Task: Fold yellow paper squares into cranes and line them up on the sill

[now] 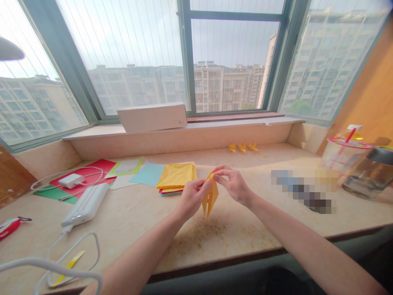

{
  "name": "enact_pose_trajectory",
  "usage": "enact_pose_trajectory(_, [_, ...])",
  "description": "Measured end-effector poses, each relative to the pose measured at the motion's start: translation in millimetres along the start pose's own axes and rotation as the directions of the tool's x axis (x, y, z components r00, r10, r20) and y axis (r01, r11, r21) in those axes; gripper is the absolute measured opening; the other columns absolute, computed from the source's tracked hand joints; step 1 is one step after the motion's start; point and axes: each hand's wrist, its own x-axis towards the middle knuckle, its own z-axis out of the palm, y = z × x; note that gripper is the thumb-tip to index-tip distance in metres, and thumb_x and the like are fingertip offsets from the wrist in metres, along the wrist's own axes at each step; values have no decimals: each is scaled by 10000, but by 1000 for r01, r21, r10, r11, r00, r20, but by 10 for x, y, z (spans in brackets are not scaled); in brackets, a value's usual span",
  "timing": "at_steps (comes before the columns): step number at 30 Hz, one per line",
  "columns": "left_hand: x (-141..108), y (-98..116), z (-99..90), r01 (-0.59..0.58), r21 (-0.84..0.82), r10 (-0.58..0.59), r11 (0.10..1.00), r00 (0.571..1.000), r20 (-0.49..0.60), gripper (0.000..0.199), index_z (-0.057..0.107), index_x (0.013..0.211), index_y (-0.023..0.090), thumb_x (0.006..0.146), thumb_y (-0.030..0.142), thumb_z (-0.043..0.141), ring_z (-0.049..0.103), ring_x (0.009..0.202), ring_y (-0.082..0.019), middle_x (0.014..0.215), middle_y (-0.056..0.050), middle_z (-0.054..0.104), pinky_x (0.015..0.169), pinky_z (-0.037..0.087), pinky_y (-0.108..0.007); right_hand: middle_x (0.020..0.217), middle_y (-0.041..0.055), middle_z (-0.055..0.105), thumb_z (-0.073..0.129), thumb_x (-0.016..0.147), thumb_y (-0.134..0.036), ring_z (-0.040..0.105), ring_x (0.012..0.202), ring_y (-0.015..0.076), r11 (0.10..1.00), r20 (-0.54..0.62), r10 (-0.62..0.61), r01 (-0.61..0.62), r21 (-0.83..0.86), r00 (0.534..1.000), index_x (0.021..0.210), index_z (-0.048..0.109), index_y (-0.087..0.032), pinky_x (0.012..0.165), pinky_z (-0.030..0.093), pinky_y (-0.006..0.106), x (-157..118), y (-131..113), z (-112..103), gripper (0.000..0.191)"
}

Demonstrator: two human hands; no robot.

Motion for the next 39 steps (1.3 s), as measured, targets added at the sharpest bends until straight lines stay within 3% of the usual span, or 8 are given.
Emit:
enact_pose_trajectory(5, [8,21,11,-35,36,36,999,999,-39,482,602,673,139,882,568,529,410,522,-96,557,20,473,491,298,-214,989,70,686,678,849,-441,632,979,208,1000,48,11,-11,5,999,856,771,-207,968,450,389,-6,7,15,252])
enact_pose_trajectory(16, [24,-38,-29,-22,107,30,994,997,-77,439,721,769,129,851,542,595,484,568,-116,605,-7,587,522,344,-220,1026,79,695,629,890,-410,630,1017,216,1000,54,-19,19,-2,998,964,760,-218,961,458,392,-39,-79,14,243])
enact_pose_trajectory(28, [20,-31,-14,-17,88,27,996,993,-117,411,748,759,129,817,523,647,526,582,-128,634,-22,651,542,369,-224,936,63,716,688,841,-422,659,928,206,999,60,-13,10,52,998,855,758,-210,917,490,378,-19,-33,35,223])
enact_pose_trajectory(39, [6,-29,-7,-32,191,62,981,987,-151,310,770,768,158,810,447,667,576,619,-152,665,-17,698,602,410,-238,967,76,734,656,860,-415,660,964,217,997,96,33,-40,67,995,896,779,-207,909,498,379,-18,-39,43,244])
